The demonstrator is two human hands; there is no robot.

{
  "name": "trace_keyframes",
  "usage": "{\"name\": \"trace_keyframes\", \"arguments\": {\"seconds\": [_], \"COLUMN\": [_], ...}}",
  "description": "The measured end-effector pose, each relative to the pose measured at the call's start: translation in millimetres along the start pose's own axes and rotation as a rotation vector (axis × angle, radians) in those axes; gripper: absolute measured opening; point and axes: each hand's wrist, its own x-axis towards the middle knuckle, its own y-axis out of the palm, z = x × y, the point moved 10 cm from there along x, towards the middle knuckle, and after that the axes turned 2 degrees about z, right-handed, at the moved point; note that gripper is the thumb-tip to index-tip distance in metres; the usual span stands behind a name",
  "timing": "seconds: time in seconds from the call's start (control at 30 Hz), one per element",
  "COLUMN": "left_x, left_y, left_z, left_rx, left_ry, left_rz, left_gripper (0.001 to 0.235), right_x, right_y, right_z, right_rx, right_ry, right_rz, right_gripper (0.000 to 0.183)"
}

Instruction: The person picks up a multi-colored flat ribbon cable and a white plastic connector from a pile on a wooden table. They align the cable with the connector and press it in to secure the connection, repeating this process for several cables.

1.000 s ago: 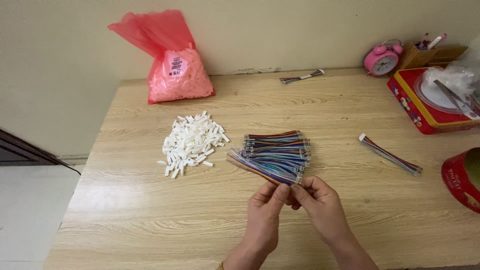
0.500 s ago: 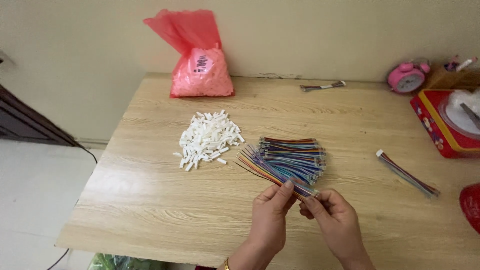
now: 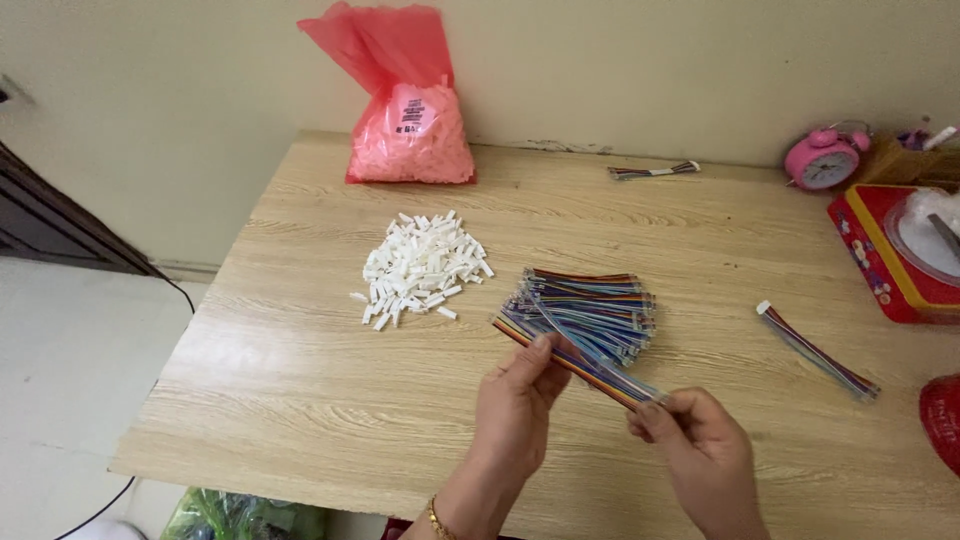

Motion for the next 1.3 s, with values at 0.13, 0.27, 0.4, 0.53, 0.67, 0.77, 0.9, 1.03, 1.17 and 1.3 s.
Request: {"name": "trace_keyframes", "arguments": {"seconds": [0.13, 0.27, 0.4, 0.53, 0.67, 0.77, 0.9, 1.03, 1.17, 1.3], "left_x": [4, 1, 3, 7, 5, 3, -1, -2, -7, -14], "left_y": [-13, -8, -20, -26, -27, -18, -16, -18, -3, 6], "left_z": [-23, -34, -25, -20, -17, -20, -26, -19, -13, -13], "left_rx": [0.081, 0.222, 0.301, 0.322, 0.391, 0.403, 0.394, 0.423, 0.422, 0.439], "left_ry": [0.081, 0.158, 0.137, 0.203, 0.223, 0.225, 0.232, 0.214, 0.208, 0.244], "left_rz": [-0.067, -0.082, -0.181, -0.140, -0.151, -0.145, -0.154, -0.151, -0.094, -0.015], "left_gripper": [0.021, 0.023, 0.019, 0.016, 0.016, 0.016, 0.016, 0.015, 0.013, 0.012], "right_x": [-4, -4, -1, 2, -7, -8, 6, -12, -8, 11], "right_y": [-18, -21, -22, -8, 1, 20, 15, 30, 67, 78], "right_z": [-11, -27, -61, -61, 61, 128, 98, 102, 112, 92], "right_rx": [-0.005, 0.018, 0.076, -0.041, -0.234, -0.610, -0.557, -0.564, -0.338, -0.226], "right_ry": [0.083, 0.223, 0.265, 0.325, -0.238, -0.366, -0.150, -0.372, -0.355, -0.071], "right_rz": [-0.037, -0.078, -0.090, -0.026, -0.174, -0.213, -0.142, -0.162, 0.073, 0.111], "right_gripper": [0.012, 0.017, 0.020, 0.021, 0.045, 0.059, 0.058, 0.027, 0.023, 0.026]}}
